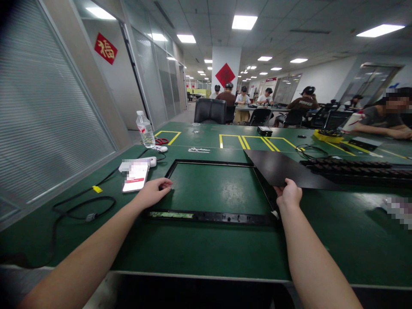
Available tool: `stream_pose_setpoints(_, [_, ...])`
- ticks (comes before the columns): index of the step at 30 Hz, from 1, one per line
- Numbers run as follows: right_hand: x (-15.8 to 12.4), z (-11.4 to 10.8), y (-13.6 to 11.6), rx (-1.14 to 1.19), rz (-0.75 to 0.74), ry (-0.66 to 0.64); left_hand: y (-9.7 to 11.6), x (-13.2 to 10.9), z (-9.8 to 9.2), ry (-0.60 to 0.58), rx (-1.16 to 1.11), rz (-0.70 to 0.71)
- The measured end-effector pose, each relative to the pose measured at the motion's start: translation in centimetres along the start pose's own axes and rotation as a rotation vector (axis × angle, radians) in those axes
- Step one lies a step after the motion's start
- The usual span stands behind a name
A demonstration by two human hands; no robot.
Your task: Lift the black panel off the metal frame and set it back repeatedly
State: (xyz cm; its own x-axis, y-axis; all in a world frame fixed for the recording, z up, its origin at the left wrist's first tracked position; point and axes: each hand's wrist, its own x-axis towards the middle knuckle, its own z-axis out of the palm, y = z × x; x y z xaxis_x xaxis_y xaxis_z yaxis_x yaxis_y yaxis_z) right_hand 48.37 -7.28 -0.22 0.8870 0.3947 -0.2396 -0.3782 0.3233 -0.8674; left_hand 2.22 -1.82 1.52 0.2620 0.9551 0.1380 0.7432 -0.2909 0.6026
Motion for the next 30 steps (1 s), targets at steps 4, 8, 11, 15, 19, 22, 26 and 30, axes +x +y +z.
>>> stream_pose_setpoints(4, [-0.05, -0.01, -0.01, 0.012, -0.006, -0.006, -0.07, -0.04, 0.1, 0.001, 0.002, 0.006])
stream_pose_setpoints(8, [-0.02, -0.12, 0.02, 0.015, -0.007, -0.015, -0.1, -0.07, 0.08, 0.002, -0.009, 0.003])
stream_pose_setpoints(11, [-0.11, -0.11, -0.1, 0.0, 0.009, -0.003, 0.03, -0.12, -0.07, -0.004, -0.011, 0.001])
stream_pose_setpoints(15, [-0.33, -0.02, -0.27, 0.013, 0.025, -0.006, 0.35, -0.21, -0.2, -0.002, -0.011, -0.006])
stream_pose_setpoints(19, [-0.36, -0.02, -0.23, 0.012, 0.022, -0.004, 0.37, -0.23, -0.14, 0.004, -0.01, -0.005])
stream_pose_setpoints(22, [-0.25, -0.05, -0.17, 0.007, 0.032, 0.001, 0.12, -0.15, -0.05, 0.003, -0.005, 0.0])
stream_pose_setpoints(26, [-0.14, -0.03, -0.16, 0.017, 0.034, -0.002, -0.15, -0.05, 0.04, -0.002, -0.001, 0.013])
stream_pose_setpoints(30, [-0.03, 0.01, -0.14, 0.032, 0.032, -0.015, 0.01, -0.06, 0.03, 0.001, 0.002, 0.01])
